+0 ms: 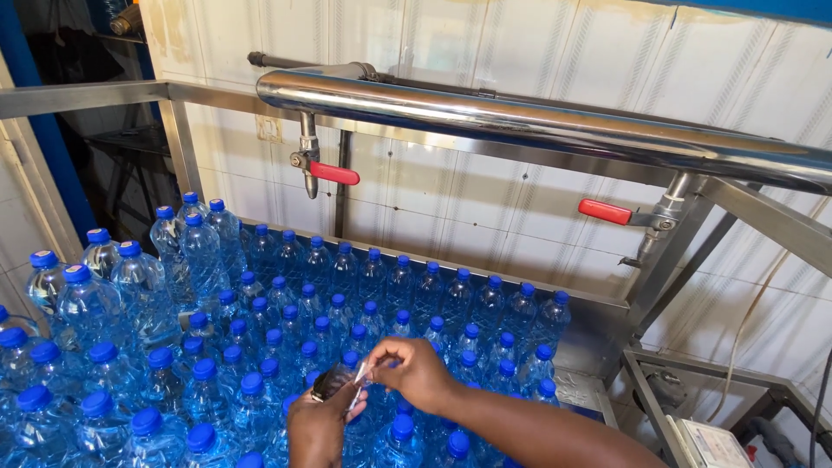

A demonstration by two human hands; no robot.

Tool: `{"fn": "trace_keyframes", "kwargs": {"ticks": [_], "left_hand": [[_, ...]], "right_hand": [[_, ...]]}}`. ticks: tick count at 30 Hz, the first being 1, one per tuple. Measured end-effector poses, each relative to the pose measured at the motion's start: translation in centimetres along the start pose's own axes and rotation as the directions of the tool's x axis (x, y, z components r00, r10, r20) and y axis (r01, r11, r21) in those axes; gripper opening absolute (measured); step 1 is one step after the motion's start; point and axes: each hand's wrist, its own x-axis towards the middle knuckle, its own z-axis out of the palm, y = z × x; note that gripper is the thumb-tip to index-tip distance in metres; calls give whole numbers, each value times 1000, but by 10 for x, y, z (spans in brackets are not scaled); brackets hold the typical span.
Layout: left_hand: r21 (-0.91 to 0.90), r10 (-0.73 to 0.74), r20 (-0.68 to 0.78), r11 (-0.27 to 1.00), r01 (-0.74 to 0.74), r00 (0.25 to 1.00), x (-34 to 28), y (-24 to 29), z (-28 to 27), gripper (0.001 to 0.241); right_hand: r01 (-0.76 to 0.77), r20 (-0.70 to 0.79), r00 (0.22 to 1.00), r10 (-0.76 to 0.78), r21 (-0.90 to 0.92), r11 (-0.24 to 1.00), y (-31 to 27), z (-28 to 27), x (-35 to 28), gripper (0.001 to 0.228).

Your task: Manually applying plastic shrink-wrap seals to the necks of filled water bottles at a production station.

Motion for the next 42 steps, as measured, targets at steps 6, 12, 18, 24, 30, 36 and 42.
{"fn": "trace_keyframes", "kwargs": {"ticks": [6, 12, 18, 24, 30, 36, 42], "left_hand": [[276, 24, -20, 961, -17, 1000, -13, 20, 0, 24], [71, -51, -49, 996, 55, 997, 3, 10, -3, 22], [-93, -248, -89, 966, 240, 965, -11, 27, 3, 36], [-100, -207, 20, 973, 208, 978, -3, 18, -7, 38], [-123, -221, 9, 968, 220, 975, -2, 18, -10, 33], [-134, -193, 15, 972, 194, 981, -7, 25, -6, 30], [-89, -128, -28, 988, 125, 991, -9, 21, -6, 41]], "right_hand": [[-121, 428, 895, 128, -44, 992, -13, -35, 9, 19], [-205, 122, 953, 276, -409, 889, 16, -52, 54, 24], [-229, -81, 970, 230, -629, 743, 184, -70, 116, 22], [-99, 15, 991, 132, -575, 812, 218, -58, 129, 10], [319, 32, 901, -432, -724, 611, 216, -55, 111, 15], [136, 431, 860, 273, -710, 691, 138, -43, 63, 84], [31, 213, 976, 44, -339, 940, 77, -26, 55, 89]]}}
